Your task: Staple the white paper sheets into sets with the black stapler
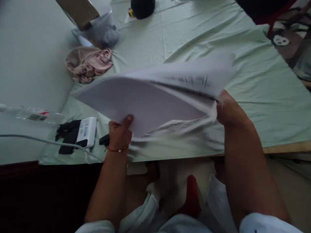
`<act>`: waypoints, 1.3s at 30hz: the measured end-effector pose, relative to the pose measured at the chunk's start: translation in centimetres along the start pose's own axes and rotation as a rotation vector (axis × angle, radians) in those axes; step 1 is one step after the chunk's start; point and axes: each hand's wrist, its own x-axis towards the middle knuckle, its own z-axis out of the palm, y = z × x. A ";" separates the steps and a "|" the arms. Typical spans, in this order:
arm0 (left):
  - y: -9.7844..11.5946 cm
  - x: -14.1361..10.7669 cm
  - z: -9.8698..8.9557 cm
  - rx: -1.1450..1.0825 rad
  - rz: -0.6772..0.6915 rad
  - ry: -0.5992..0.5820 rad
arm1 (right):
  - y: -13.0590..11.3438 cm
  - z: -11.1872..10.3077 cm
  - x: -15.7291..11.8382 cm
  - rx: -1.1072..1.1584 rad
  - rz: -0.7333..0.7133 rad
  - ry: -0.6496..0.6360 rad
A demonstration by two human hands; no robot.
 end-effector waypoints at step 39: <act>-1.2 -0.9 -1.6 0.466 0.058 -0.240 | 1.5 -1.0 0.1 -0.151 -0.064 -0.037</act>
